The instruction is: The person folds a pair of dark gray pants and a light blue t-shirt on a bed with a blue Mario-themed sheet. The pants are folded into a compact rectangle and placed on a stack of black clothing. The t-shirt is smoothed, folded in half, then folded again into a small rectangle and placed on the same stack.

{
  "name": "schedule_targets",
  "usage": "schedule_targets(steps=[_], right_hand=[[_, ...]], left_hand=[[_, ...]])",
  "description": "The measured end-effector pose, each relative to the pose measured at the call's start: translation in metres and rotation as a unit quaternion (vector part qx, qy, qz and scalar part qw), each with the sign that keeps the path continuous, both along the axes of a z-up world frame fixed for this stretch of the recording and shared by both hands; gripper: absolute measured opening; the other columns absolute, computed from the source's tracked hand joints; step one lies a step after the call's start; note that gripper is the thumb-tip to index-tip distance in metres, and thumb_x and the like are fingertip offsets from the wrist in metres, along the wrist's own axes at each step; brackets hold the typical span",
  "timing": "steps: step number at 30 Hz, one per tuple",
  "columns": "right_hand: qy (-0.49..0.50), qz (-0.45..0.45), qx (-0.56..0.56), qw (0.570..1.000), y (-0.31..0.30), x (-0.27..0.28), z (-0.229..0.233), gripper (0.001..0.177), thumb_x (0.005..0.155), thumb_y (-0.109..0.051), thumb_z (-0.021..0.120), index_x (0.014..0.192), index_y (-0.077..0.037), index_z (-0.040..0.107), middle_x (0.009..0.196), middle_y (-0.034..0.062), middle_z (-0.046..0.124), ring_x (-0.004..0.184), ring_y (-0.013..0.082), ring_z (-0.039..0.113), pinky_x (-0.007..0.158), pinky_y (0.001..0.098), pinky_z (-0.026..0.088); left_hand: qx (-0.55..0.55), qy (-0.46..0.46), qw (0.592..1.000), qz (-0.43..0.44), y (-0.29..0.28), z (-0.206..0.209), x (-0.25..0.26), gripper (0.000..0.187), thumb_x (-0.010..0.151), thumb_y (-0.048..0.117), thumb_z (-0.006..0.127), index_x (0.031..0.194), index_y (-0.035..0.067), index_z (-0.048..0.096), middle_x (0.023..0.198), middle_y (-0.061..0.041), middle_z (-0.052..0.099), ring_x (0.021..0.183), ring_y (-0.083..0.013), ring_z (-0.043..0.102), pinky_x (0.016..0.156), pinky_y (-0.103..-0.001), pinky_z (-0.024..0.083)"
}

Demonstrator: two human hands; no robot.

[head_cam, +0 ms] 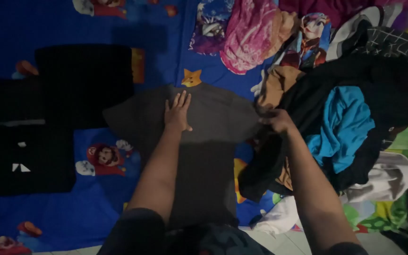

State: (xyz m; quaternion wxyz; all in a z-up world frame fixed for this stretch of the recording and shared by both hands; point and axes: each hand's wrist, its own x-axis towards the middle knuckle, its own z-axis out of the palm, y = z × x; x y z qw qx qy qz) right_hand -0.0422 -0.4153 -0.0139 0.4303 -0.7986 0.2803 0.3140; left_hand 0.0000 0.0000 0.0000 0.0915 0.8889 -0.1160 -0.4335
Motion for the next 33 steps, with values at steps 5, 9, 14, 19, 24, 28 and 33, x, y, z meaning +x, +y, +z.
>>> schedule_targets(steps=[5,9,14,19,24,28,33], right_hand=[[-0.064,-0.205,0.061,0.975,0.026,-0.010,0.014,0.031,0.087,-0.018,0.082,0.113,-0.005,0.071,0.084,0.0195,0.069,0.054,0.0292,0.068,0.048,0.0397,0.062],[-0.120,-0.095,0.009,0.988,0.080,-0.011,0.027,0.034,0.093,-0.033,0.082,0.117,-0.010,0.075,0.105,0.0167,0.074,0.090,0.0303,0.073,0.072,0.0443,0.059],[-0.085,0.002,0.103,0.991,0.201,-0.013,0.034,0.053,0.095,-0.027,0.073,0.137,-0.001,0.055,0.125,0.0261,0.067,0.110,0.0381,0.070,0.091,0.0478,0.059],[-0.118,0.133,-0.044,0.983,0.225,-0.035,0.014,0.048,0.098,-0.029,0.064,0.139,-0.005,0.058,0.125,0.0226,0.070,0.118,0.0409,0.066,0.097,0.0530,0.057],[-0.191,0.249,-0.260,0.913,0.199,-0.099,-0.062,0.058,0.084,-0.033,0.075,0.134,-0.007,0.061,0.127,0.0176,0.064,0.115,0.0368,0.064,0.097,0.0475,0.056],[-0.196,0.333,-0.329,0.862,0.186,-0.136,-0.103,0.059,0.082,-0.035,0.074,0.136,-0.014,0.061,0.127,0.0114,0.063,0.107,0.0311,0.065,0.086,0.0435,0.060],[-0.335,0.335,-0.394,0.788,0.185,-0.156,-0.103,0.034,0.089,-0.015,0.063,0.122,-0.018,0.071,0.117,0.0069,0.073,0.106,0.0247,0.069,0.083,0.0362,0.055]], left_hand=[[-0.077,0.007,0.995,0.066,0.009,-0.021,0.002,0.132,0.069,0.044,0.094,0.168,0.022,0.009,0.176,-0.003,-0.006,0.162,-0.0264,-0.005,0.126,-0.066,-0.002],[-0.175,-0.052,0.974,0.136,0.021,-0.072,0.002,0.090,0.080,0.070,0.075,0.157,0.039,0.041,0.171,0.006,0.026,0.159,-0.0222,0.019,0.124,-0.069,0.013],[-0.358,-0.080,0.872,0.325,0.010,-0.062,-0.018,0.045,0.094,0.048,0.077,0.130,0.021,0.070,0.125,-0.009,0.074,0.119,-0.0309,0.068,0.102,-0.044,0.054],[-0.317,-0.043,0.860,0.397,-0.006,-0.093,-0.034,0.066,0.092,0.059,0.076,0.138,0.014,0.063,0.118,-0.013,0.075,0.104,-0.0323,0.075,0.086,-0.044,0.062],[-0.200,-0.154,0.910,0.330,-0.025,-0.082,-0.038,0.061,0.088,0.043,0.078,0.136,0.009,0.060,0.113,-0.012,0.073,0.113,-0.0317,0.071,0.091,-0.048,0.060],[-0.155,-0.159,0.922,0.318,-0.034,-0.101,-0.034,0.053,0.090,0.043,0.076,0.134,0.016,0.062,0.112,-0.006,0.071,0.115,-0.0291,0.069,0.093,-0.049,0.060],[-0.092,-0.107,0.934,0.327,-0.038,-0.111,-0.025,0.027,0.097,0.041,0.069,0.123,0.031,0.069,0.119,0.001,0.069,0.119,-0.0236,0.068,0.095,-0.048,0.058]])
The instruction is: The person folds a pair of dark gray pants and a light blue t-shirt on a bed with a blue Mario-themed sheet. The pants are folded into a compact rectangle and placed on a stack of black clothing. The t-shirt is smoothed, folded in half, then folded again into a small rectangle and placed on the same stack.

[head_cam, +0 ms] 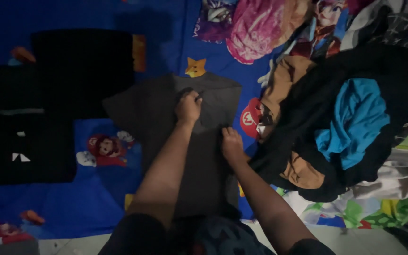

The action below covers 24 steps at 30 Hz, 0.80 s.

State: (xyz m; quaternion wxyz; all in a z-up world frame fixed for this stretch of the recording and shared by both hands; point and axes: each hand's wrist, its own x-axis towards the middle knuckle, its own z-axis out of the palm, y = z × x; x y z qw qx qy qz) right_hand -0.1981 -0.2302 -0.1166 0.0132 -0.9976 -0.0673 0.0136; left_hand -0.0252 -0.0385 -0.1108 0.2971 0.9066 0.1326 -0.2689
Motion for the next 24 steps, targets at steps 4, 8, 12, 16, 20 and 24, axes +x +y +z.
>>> schedule_targets(steps=[4,8,12,16,20,24], right_hand=[[0.103,-0.002,0.031,0.994,0.001,-0.002,0.010,0.043,0.085,-0.006,0.066,0.128,-0.013,0.064,0.125,0.0120,0.068,0.108,0.0273,0.067,0.089,0.0357,0.054],[0.203,-0.013,0.024,0.979,0.002,-0.003,0.013,0.053,0.085,-0.003,0.067,0.136,-0.013,0.058,0.131,0.0111,0.060,0.113,0.0284,0.062,0.092,0.0369,0.053],[0.269,-0.042,0.088,0.958,0.003,0.003,0.034,0.056,0.090,0.002,0.060,0.144,-0.012,0.055,0.145,0.0136,0.054,0.130,0.0320,0.054,0.105,0.0391,0.048],[0.308,-0.040,0.080,0.947,-0.001,0.004,0.038,0.060,0.095,-0.007,0.058,0.153,-0.022,0.048,0.151,0.0097,0.048,0.134,0.0314,0.051,0.112,0.0422,0.045],[0.308,0.012,0.009,0.951,0.001,0.000,0.053,0.076,0.089,-0.022,0.065,0.160,-0.025,0.036,0.146,0.0061,0.053,0.135,0.0272,0.051,0.113,0.0438,0.041],[0.316,0.008,0.062,0.947,-0.003,-0.007,0.055,0.079,0.088,-0.024,0.068,0.161,-0.022,0.035,0.150,0.0065,0.051,0.142,0.0263,0.046,0.116,0.0455,0.038]], left_hand=[[-0.075,-0.074,0.991,0.087,0.002,-0.022,0.002,0.020,0.094,0.022,0.073,0.113,0.015,0.071,0.109,-0.011,0.077,0.112,-0.0328,0.072,0.093,-0.047,0.060],[-0.106,-0.072,0.985,0.116,0.010,-0.007,-0.003,0.024,0.092,0.010,0.073,0.115,0.012,0.067,0.106,-0.016,0.076,0.110,-0.0353,0.073,0.093,-0.046,0.059],[-0.142,-0.124,0.972,0.142,0.006,0.051,-0.008,0.042,0.086,-0.004,0.077,0.124,0.002,0.060,0.110,-0.026,0.069,0.106,-0.0449,0.071,0.089,-0.051,0.060],[-0.052,-0.192,0.980,0.018,0.002,0.097,-0.034,0.038,0.086,0.007,0.077,0.119,0.014,0.060,0.119,-0.011,0.058,0.114,-0.0400,0.061,0.094,-0.051,0.054],[0.067,-0.172,0.945,-0.269,-0.006,0.062,-0.065,0.042,0.095,0.022,0.071,0.136,0.022,0.062,0.148,-0.004,0.045,0.144,-0.0325,0.035,0.112,-0.050,0.037],[0.135,-0.083,0.933,-0.324,-0.009,0.074,-0.082,0.068,0.101,0.022,0.068,0.162,0.026,0.038,0.175,-0.007,0.009,0.159,-0.0416,0.005,0.128,-0.060,0.017]])
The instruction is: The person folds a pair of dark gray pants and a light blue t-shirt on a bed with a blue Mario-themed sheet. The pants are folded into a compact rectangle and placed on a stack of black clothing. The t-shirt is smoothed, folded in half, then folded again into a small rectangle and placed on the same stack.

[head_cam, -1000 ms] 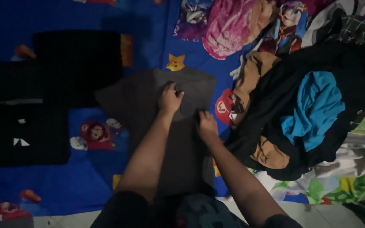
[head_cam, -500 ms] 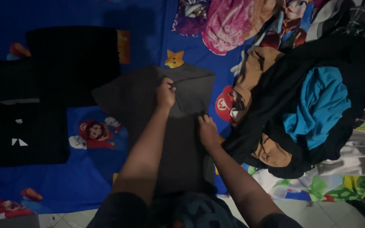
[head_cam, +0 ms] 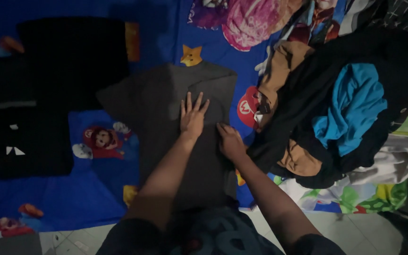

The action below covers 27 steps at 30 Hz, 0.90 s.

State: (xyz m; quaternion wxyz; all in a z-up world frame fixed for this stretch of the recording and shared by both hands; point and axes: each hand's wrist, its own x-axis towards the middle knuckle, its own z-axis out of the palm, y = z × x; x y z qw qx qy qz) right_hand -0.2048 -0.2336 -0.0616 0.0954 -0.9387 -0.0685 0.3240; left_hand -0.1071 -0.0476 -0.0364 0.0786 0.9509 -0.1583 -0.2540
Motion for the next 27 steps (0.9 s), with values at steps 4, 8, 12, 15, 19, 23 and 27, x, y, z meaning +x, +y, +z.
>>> schedule_targets(steps=[4,8,12,15,19,23,27], right_hand=[[0.039,-0.009,0.033,0.999,0.004,0.001,0.029,0.084,0.089,-0.021,0.066,0.164,-0.017,0.029,0.165,0.0110,0.036,0.153,0.0274,0.034,0.124,0.0471,0.029],[0.118,-0.017,0.047,0.992,0.006,0.013,0.045,0.090,0.089,-0.022,0.066,0.166,-0.018,0.020,0.173,0.0101,0.016,0.159,0.0257,0.019,0.128,0.0491,0.020],[0.157,-0.052,0.061,0.984,0.004,0.017,0.035,0.084,0.094,-0.030,0.065,0.165,-0.021,0.021,0.174,0.0051,0.014,0.160,0.0208,0.015,0.131,0.0425,0.018],[0.141,-0.051,0.086,0.985,-0.003,0.012,0.011,0.086,0.089,-0.029,0.068,0.164,-0.018,0.027,0.173,0.0084,0.017,0.159,0.0241,0.020,0.130,0.0419,0.023],[0.127,-0.046,0.065,0.989,-0.008,0.006,-0.005,0.084,0.089,-0.031,0.071,0.163,-0.023,0.030,0.172,0.0052,0.018,0.157,0.0211,0.024,0.130,0.0377,0.025],[0.113,-0.059,0.077,0.989,-0.001,0.009,-0.007,0.084,0.088,-0.028,0.072,0.161,-0.012,0.034,0.170,0.0170,0.021,0.156,0.0313,0.027,0.128,0.0433,0.029],[0.093,-0.075,0.054,0.991,0.002,0.002,-0.016,0.090,0.086,-0.031,0.073,0.163,-0.014,0.030,0.171,0.0156,0.019,0.157,0.0295,0.023,0.130,0.0405,0.024]], left_hand=[[0.054,0.043,0.997,-0.045,0.008,0.003,-0.004,0.091,0.096,0.016,0.070,0.167,0.028,0.016,0.176,-0.008,-0.004,0.160,-0.0407,-0.004,0.130,-0.061,0.008],[0.040,0.038,0.996,-0.071,0.035,0.020,-0.022,0.080,0.098,0.016,0.063,0.166,0.022,0.022,0.175,-0.012,0.004,0.161,-0.0381,0.003,0.130,-0.058,0.012],[-0.026,0.013,0.998,0.055,0.075,0.044,-0.059,0.067,0.095,0.006,0.055,0.160,0.019,0.042,0.170,-0.017,0.027,0.160,-0.0399,0.011,0.127,-0.062,0.013],[-0.029,-0.183,0.967,0.176,0.111,0.025,-0.088,0.082,0.075,0.009,0.077,0.153,0.017,0.052,0.166,-0.018,0.034,0.155,-0.0418,0.025,0.116,-0.064,0.031],[-0.025,-0.147,0.928,0.340,0.151,0.042,-0.094,0.090,0.072,0.000,0.077,0.155,0.016,0.046,0.167,-0.017,0.030,0.153,-0.0420,0.023,0.114,-0.066,0.033],[-0.055,-0.161,0.863,0.475,0.197,0.011,-0.086,0.088,0.077,-0.001,0.071,0.158,0.007,0.036,0.162,-0.019,0.038,0.149,-0.0405,0.030,0.113,-0.062,0.034],[-0.206,-0.187,0.809,0.518,0.217,-0.007,-0.068,0.057,0.089,0.009,0.072,0.143,-0.001,0.053,0.128,-0.026,0.066,0.120,-0.0460,0.061,0.100,-0.059,0.049]])
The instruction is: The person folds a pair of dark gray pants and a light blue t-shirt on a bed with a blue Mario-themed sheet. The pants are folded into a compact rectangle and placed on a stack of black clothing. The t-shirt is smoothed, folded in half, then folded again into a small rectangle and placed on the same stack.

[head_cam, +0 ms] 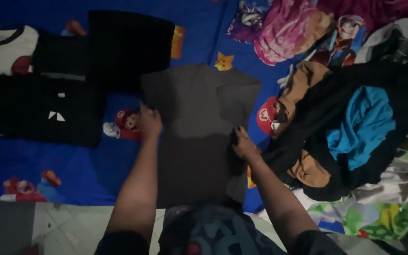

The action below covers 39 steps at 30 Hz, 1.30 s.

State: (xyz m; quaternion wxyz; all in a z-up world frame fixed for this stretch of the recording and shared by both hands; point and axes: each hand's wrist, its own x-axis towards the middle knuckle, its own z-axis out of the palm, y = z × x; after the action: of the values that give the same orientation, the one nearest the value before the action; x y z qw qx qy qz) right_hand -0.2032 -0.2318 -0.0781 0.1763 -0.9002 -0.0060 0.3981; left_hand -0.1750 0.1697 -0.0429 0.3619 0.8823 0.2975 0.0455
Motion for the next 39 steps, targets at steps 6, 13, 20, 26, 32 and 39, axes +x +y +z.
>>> schedule_targets(steps=[6,13,20,26,32,39], right_hand=[[-0.035,-0.031,0.009,0.999,-0.002,-0.008,-0.027,0.092,0.079,-0.028,0.078,0.160,-0.011,0.037,0.169,0.0193,0.025,0.157,0.0319,0.024,0.130,0.0408,0.023],[-0.053,-0.220,0.002,0.974,-0.013,0.008,-0.065,0.060,0.084,-0.032,0.077,0.141,-0.027,0.060,0.137,0.0015,0.067,0.130,0.0207,0.061,0.108,0.0463,0.050],[-0.235,-0.336,0.190,0.892,0.075,0.059,0.018,0.044,0.089,-0.012,0.074,0.132,-0.008,0.064,0.123,0.0217,0.066,0.122,0.0384,0.063,0.104,0.0468,0.052],[-0.140,-0.312,0.184,0.921,0.122,0.093,0.035,0.045,0.091,-0.023,0.072,0.135,-0.016,0.061,0.125,0.0174,0.070,0.120,0.0360,0.066,0.101,0.0478,0.055],[-0.148,-0.380,0.051,0.912,0.133,0.088,-0.013,0.067,0.089,-0.040,0.079,0.140,-0.006,0.049,0.136,0.0253,0.052,0.131,0.0422,0.054,0.108,0.0503,0.050],[-0.139,-0.570,0.019,0.809,0.165,0.102,-0.006,0.101,0.082,-0.057,0.082,0.152,0.000,0.037,0.140,0.0248,0.058,0.130,0.0385,0.059,0.110,0.0508,0.050]], left_hand=[[-0.238,0.118,0.959,0.102,0.023,-0.056,0.047,0.107,0.083,0.043,0.091,0.160,0.002,0.030,0.159,-0.025,0.042,0.150,-0.0367,0.040,0.123,-0.053,0.034],[-0.096,0.017,0.982,0.160,-0.035,-0.045,0.057,0.022,0.081,0.031,0.074,0.095,0.013,0.077,0.087,-0.009,0.076,0.093,-0.0315,0.075,0.079,-0.041,0.054],[0.135,0.024,0.942,-0.306,-0.118,0.035,0.030,0.034,0.082,0.041,0.075,0.108,0.020,0.075,0.109,-0.001,0.072,0.114,-0.0258,0.058,0.106,-0.053,0.037],[0.141,0.037,0.908,-0.392,-0.099,0.018,0.028,0.021,0.088,0.028,0.066,0.105,0.022,0.076,0.109,-0.003,0.074,0.108,-0.0257,0.066,0.099,-0.047,0.044],[0.116,0.051,0.923,-0.363,-0.067,0.016,0.063,0.044,0.089,0.013,0.067,0.131,0.023,0.067,0.128,-0.003,0.067,0.122,-0.0272,0.059,0.099,-0.048,0.047],[0.159,0.157,0.862,-0.454,-0.063,0.001,0.110,0.063,0.099,0.015,0.065,0.157,0.026,0.043,0.172,0.001,0.029,0.157,-0.0284,0.026,0.124,-0.056,0.022]])
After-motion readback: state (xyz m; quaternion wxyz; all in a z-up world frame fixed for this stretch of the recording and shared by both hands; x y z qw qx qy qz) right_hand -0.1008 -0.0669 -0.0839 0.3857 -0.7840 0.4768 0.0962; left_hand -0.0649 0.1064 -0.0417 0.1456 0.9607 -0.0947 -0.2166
